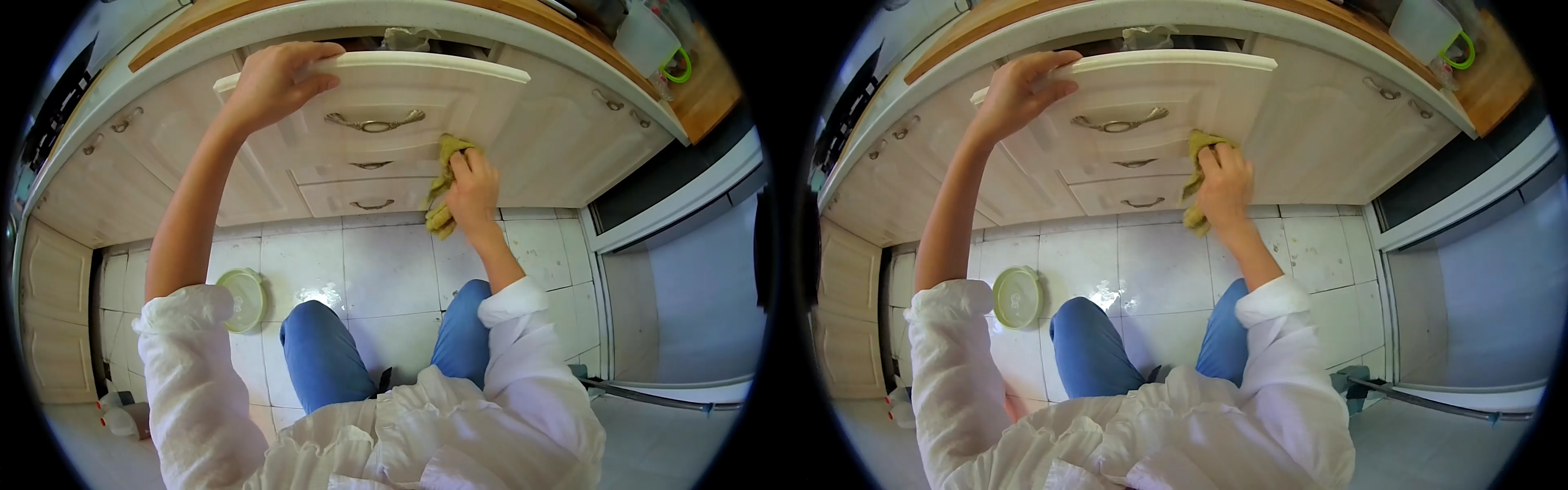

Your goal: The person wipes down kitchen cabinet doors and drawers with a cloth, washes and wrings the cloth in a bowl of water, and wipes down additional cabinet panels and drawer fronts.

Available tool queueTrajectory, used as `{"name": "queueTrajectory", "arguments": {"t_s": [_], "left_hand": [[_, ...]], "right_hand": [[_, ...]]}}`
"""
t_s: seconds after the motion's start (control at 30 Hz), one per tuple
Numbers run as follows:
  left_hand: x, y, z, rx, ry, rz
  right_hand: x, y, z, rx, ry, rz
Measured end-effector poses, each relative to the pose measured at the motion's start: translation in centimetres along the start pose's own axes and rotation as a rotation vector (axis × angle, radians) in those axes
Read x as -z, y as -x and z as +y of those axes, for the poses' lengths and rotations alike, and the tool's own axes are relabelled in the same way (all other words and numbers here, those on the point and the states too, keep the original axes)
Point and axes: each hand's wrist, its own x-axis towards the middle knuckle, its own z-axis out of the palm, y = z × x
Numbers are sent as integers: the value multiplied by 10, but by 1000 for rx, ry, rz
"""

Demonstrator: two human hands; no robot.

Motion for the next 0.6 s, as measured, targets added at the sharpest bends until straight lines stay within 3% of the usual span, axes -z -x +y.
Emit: {"name": "queueTrajectory", "arguments": {"t_s": [0.23, 0.3, 0.5, 0.6], "left_hand": [[0, 3, 0, -33, 30, 46], [-1, 2, 1, -19, 45, 48], [-1, 3, -2, -34, 40, 63], [-3, 1, 1, -31, 26, 48]], "right_hand": [[-9, 6, -12, -19, 58, 58], [-14, 6, -17, 27, -48, 36], [0, 6, 11, 16, 77, 84], [-10, 11, -4, -13, 13, -10]]}}
